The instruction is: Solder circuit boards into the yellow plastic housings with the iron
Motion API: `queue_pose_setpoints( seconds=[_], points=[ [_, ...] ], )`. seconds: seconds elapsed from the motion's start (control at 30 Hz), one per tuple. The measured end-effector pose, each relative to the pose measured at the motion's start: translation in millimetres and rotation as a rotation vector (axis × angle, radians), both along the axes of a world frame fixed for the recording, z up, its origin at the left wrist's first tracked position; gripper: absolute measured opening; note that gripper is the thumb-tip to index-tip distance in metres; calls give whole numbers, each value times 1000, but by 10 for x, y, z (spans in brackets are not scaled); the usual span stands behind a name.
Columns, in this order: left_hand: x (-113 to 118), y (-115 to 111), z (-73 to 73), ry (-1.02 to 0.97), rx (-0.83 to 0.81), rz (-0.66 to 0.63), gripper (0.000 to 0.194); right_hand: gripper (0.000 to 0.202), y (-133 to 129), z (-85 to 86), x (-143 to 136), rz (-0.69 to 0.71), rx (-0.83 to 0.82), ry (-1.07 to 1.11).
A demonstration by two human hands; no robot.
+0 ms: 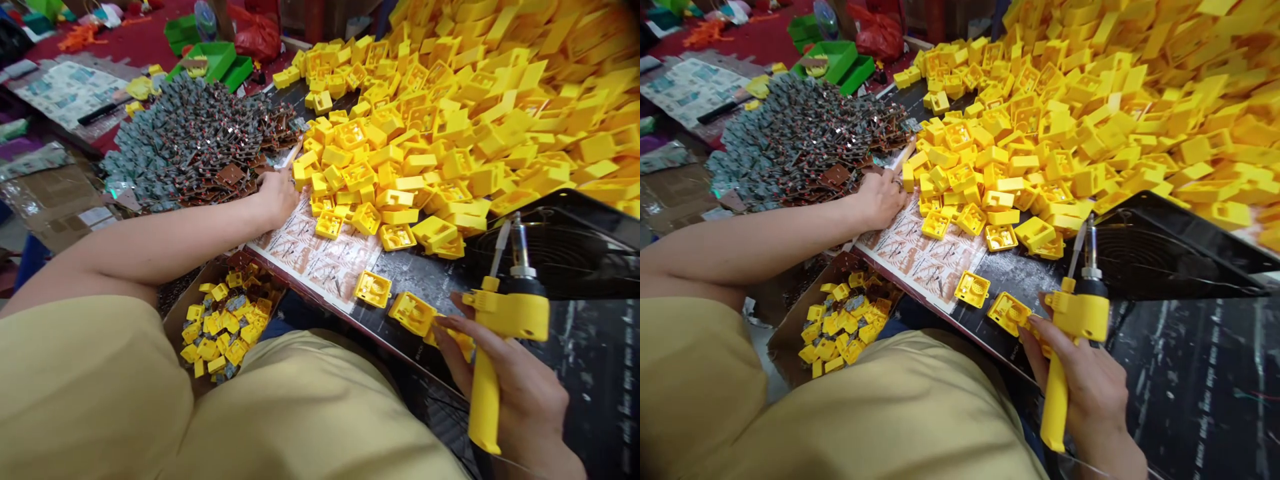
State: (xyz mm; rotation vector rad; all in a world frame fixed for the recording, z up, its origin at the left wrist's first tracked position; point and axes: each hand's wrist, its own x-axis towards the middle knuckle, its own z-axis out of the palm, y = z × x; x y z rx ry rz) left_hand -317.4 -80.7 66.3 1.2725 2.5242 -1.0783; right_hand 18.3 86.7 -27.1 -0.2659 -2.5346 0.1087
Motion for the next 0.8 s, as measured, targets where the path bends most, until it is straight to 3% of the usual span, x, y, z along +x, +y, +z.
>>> queue_pose_setpoints(
  seconds=[0.1,0.2,0.33,0.5,0.63,0.8],
  points=[
    [-19,-21,-10,-7,9,-32,43,54,2,6,-3,45,65,22],
    [-108,-181,39,-18,148,-79,41,65,-4,58,-5,55,101,59],
    [-293,-470,139,-6,405,-61,57,66,-9,116,-30,43,83,58],
    [-450,-694,225,-119,696,-38,50,63,-24,108,-63,25,34,72],
    [-474,-825,176,-205,960,70,45,58,-29,106,-55,20,12,76],
    [-627,-843,135,-179,1435,200,38,45,-48,151,-48,21,-14,70]
  ],
)
